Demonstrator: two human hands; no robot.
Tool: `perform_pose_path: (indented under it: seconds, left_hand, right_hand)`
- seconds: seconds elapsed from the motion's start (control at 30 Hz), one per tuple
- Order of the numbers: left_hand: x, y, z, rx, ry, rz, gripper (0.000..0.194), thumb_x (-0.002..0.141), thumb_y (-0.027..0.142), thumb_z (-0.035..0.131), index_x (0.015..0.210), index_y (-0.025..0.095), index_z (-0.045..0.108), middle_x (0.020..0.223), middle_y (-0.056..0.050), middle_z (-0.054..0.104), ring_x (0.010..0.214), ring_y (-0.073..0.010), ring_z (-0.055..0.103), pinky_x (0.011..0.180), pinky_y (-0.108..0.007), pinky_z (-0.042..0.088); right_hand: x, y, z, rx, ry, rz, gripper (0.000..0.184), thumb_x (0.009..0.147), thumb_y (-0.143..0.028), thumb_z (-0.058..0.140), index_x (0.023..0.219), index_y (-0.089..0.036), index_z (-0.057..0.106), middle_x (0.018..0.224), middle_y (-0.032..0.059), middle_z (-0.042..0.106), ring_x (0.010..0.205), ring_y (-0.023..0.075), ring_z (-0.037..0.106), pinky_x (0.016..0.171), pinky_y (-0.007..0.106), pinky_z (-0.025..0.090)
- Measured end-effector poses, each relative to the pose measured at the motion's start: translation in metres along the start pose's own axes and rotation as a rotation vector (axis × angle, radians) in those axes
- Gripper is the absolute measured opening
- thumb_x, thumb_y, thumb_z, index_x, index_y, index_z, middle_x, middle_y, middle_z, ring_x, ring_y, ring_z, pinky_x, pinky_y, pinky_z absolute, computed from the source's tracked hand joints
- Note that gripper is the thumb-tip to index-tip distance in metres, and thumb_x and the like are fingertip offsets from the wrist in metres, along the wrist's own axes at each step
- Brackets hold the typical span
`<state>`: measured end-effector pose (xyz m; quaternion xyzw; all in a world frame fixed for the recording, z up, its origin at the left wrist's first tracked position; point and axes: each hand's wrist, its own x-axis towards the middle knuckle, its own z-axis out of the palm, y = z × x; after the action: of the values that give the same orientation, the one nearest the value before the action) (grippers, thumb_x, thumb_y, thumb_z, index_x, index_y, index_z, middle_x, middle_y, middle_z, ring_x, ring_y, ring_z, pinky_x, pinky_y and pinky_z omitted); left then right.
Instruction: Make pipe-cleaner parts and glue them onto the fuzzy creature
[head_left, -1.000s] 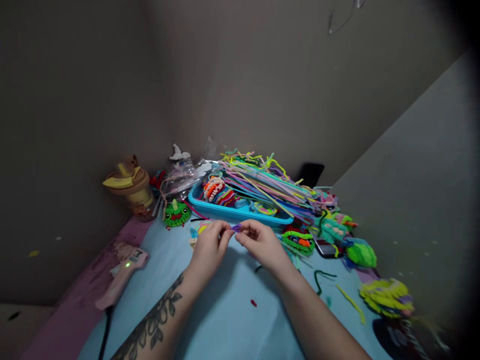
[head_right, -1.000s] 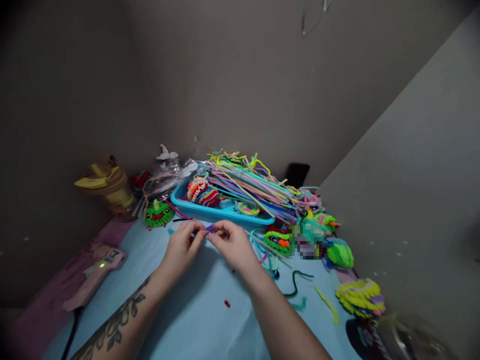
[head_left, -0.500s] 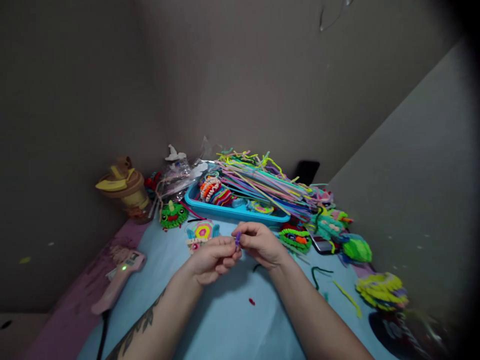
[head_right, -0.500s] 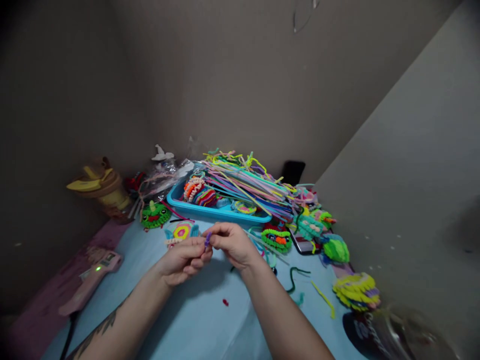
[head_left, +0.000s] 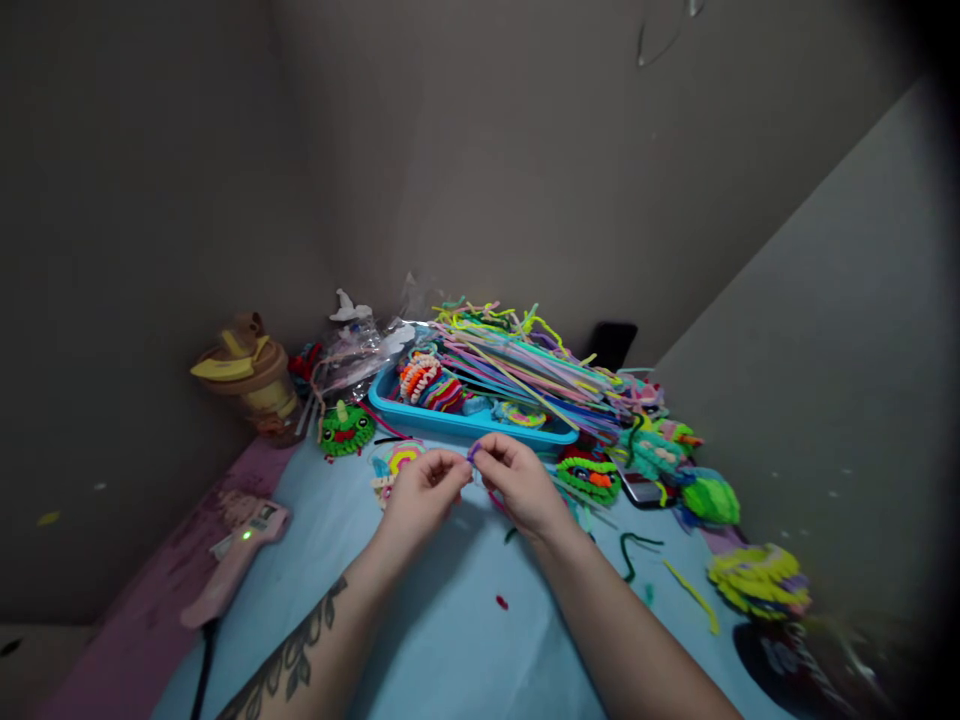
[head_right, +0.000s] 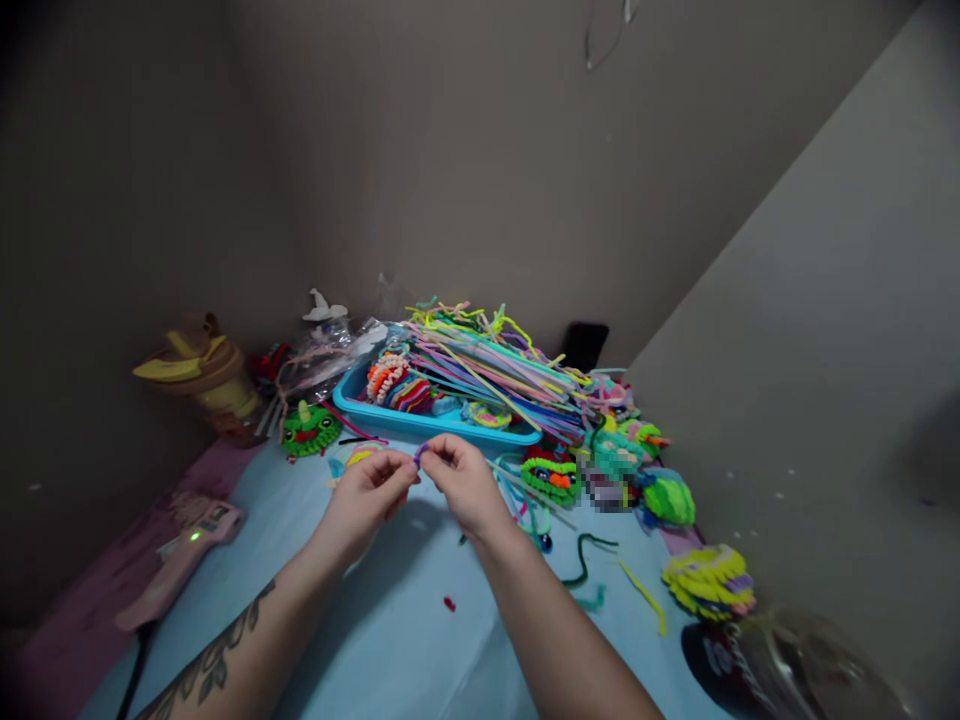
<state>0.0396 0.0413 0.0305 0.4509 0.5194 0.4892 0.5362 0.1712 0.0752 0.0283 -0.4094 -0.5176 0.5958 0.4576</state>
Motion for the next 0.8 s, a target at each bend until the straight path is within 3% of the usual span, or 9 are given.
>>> perform_pose_path:
  seconds: [0.1,0.27,0.43,0.57,0.63,0.8]
  left_hand:
    - [0.000,0.000,-0.001,-0.011,-0.034,-0.012,0.034,0.074,0.048,0.061,0.067,0.014,0.057,0.046,0.006,0.044,0.040,-0.0058,0.034,0.040,-0.019,0.023]
    - [-0.002,0.003,-0.003,-0.197,-0.205,-0.089,0.033,0.075,0.045,0.060,0.065,0.014,0.055,0.044,0.007,0.040,0.038,-0.0040,0.028,0.037,-0.018,0.017]
    - [-0.002,0.002,-0.008,-0.400,-0.352,-0.275,0.029,0.072,0.037,0.066,0.066,0.014,0.051,0.052,0.006,0.041,0.040,-0.0018,0.023,0.035,-0.014,0.011]
    - [-0.001,0.001,-0.011,-0.565,-0.463,-0.445,0.026,0.068,0.030,0.069,0.070,0.013,0.050,0.060,0.005,0.041,0.040,0.0001,0.021,0.033,-0.012,0.007]
    - [-0.001,0.001,-0.009,-0.564,-0.443,-0.420,0.026,0.068,0.031,0.070,0.070,0.013,0.051,0.062,0.005,0.042,0.041,0.0001,0.025,0.033,-0.011,0.010]
    - [-0.002,0.000,-0.002,-0.275,-0.207,-0.108,0.033,0.075,0.045,0.063,0.071,0.013,0.056,0.055,0.004,0.047,0.042,-0.0037,0.034,0.036,-0.016,0.021]
  right_hand:
    - [0.000,-0.002,-0.001,0.011,0.016,-0.005,0.024,0.065,-0.038,0.071,0.066,-0.016,0.060,0.055,-0.0046,0.048,0.050,0.0081,0.035,0.048,0.022,0.027]
    - [0.001,0.000,-0.006,0.149,-0.027,0.053,0.025,0.059,-0.036,0.077,0.062,-0.016,0.063,0.049,-0.0057,0.046,0.047,0.0068,0.032,0.047,0.022,0.024]
    - [0.002,0.004,-0.006,0.254,-0.076,0.110,0.029,0.052,-0.037,0.082,0.062,-0.016,0.066,0.056,-0.0024,0.055,0.049,0.0077,0.038,0.049,0.023,0.028]
    - [0.000,0.005,-0.002,0.260,-0.112,0.125,0.032,0.055,-0.042,0.080,0.065,-0.016,0.064,0.057,-0.0007,0.058,0.049,0.0098,0.044,0.051,0.025,0.034]
    - [0.000,0.005,-0.001,0.237,-0.105,0.105,0.030,0.060,-0.042,0.077,0.065,-0.017,0.061,0.055,-0.0011,0.058,0.048,0.0106,0.046,0.051,0.025,0.035]
    - [0.000,0.003,0.001,0.134,-0.018,-0.052,0.021,0.067,-0.034,0.072,0.063,-0.017,0.060,0.053,-0.0030,0.056,0.051,0.0106,0.047,0.053,0.025,0.038]
